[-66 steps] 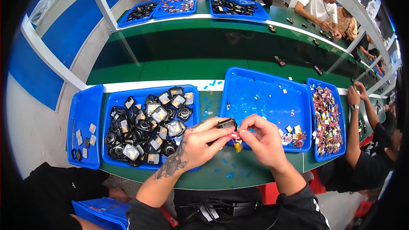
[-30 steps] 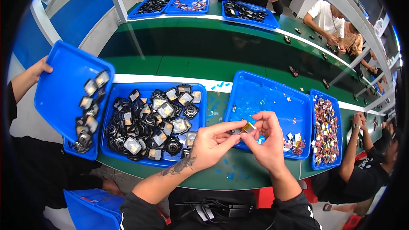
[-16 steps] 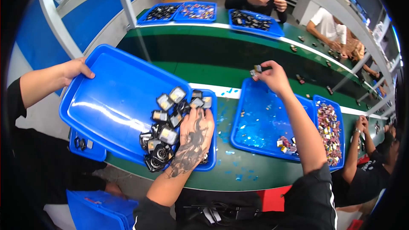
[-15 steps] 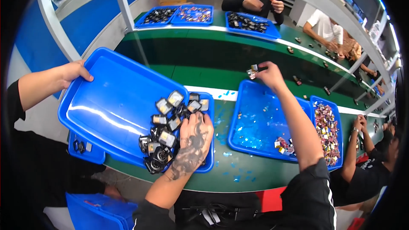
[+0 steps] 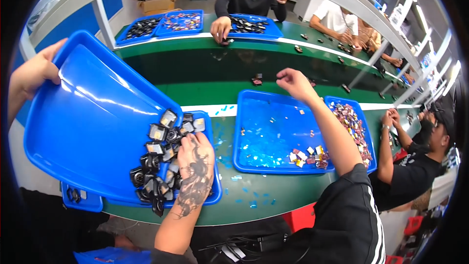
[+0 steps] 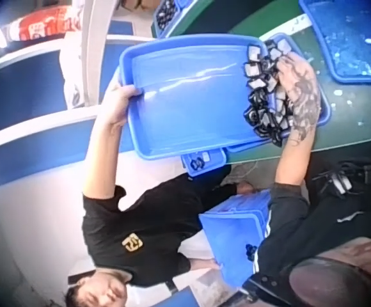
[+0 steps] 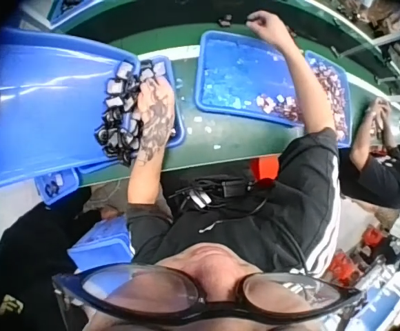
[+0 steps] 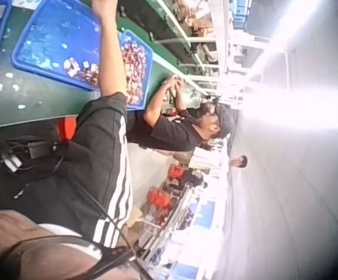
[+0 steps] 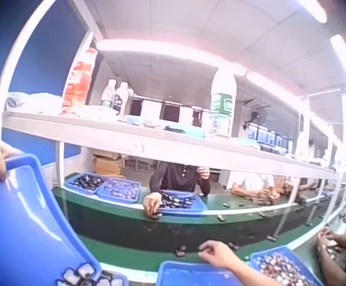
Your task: Assemble small electronic modules by combining printed circuit boards with plastic housings and screens.
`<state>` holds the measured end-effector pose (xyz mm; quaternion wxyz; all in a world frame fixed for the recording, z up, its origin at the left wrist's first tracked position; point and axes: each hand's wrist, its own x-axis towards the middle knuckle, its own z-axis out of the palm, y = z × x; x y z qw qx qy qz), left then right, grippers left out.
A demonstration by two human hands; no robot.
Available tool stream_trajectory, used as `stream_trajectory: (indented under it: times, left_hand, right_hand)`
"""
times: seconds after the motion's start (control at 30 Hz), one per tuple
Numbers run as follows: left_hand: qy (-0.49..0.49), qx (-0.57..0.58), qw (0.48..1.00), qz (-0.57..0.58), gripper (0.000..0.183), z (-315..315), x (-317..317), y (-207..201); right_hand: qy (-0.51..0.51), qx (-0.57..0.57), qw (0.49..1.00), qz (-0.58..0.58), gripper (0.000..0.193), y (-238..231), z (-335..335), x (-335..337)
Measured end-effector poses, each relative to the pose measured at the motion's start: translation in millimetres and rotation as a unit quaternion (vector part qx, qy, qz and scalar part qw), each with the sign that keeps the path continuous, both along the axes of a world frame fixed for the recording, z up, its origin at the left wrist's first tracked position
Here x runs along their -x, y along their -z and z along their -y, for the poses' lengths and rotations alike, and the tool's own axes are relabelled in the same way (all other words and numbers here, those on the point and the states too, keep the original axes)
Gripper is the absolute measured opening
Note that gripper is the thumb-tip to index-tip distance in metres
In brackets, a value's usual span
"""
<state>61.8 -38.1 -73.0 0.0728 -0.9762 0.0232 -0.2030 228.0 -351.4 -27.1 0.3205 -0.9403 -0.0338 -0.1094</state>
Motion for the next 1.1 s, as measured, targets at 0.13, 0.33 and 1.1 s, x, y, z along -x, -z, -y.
stream_trajectory:
  times: [0.13, 0.33, 1.1]
  left_hand:
    - [0.079, 0.057, 0.995, -0.005, 0.018, -10.9, 5.2, -8.1]
    - [0.172, 0.259, 0.950, 0.029, 0.029, 7.0, -1.2, -36.1]
    - [0.326, 0.569, 0.704, -0.272, 0.031, 35.3, 24.8, -48.0]
  right_hand:
    - [-0.170, 0.034, 0.979, -0.111, 0.014, -17.3, 40.3, 93.5]
    - [-0.141, 0.115, 0.971, -0.152, 0.019, -1.2, 41.5, 193.4]
    - [-0.205, -0.344, 0.915, -0.047, 0.016, -4.6, -69.2, 211.6]
